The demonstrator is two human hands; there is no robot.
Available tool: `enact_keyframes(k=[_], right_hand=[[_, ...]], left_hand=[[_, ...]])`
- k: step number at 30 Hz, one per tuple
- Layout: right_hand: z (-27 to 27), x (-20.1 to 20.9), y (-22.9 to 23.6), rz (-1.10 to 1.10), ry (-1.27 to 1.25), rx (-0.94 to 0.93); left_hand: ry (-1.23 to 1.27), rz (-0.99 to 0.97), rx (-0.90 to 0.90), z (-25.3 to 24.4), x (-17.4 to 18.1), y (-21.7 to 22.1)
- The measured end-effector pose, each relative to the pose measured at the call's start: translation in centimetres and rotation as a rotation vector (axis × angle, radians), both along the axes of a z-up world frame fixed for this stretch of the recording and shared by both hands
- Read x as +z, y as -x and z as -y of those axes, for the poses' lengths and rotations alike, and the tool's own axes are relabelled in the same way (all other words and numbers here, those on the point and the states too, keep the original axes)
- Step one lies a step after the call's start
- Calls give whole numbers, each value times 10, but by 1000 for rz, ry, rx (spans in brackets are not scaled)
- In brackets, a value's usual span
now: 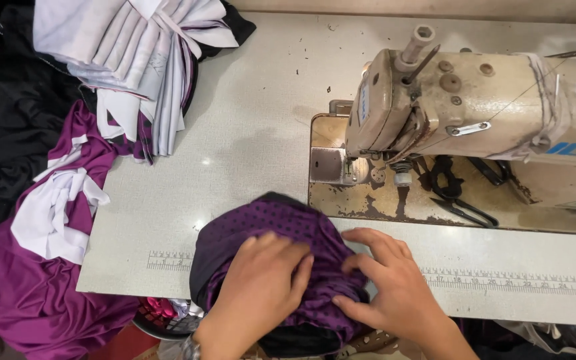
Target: Trimming loose threads from a pair of athletic shorts and inspecting the seams at a sewing workstation.
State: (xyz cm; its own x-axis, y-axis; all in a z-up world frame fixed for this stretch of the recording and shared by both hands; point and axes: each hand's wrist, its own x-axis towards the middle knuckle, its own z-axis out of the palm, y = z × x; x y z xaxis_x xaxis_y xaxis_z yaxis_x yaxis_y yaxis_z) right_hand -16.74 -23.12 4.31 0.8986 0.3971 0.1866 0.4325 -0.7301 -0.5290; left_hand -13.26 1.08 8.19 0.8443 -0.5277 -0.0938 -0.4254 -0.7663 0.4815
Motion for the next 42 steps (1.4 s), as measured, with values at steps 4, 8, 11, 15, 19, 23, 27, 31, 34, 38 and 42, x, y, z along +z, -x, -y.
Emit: enact_keyframes(k=[4, 8, 11, 15, 19, 23, 27, 31, 34, 38, 42], right_hand=[[10, -1, 5, -56, -318, -23], [55, 4, 13, 151, -194, -394], [96, 19, -2, -55, 124, -735], [152, -27, -1, -84, 326, -748], [158, -28, -7, 77, 381, -640], [156, -34, -10, 81, 374, -599], [136, -9, -18, -126, 450, -651], [116, 18, -25, -383, 495, -708], [103, 29, -32, -460, 444, -737], [100, 28, -22, -403, 535, -691], [92, 29, -14, -342, 434, -650]], left_hand=[[103, 171, 38, 8, -4, -40], [188, 72, 44, 9, -35, -61], [238, 13, 19, 5, -34, -60], [301, 4, 9, 3, -31, -61], [340, 121, 0, 6, -42, -64], [204, 320, -137, 14, -58, -79], [208, 419, -200, 21, -60, -93], [236, 325, -203, 23, -69, -95], [233, 317, -192, 21, -71, -94], [353, 117, -143, 16, -56, -94], [378, 51, -154, 13, -49, -93]])
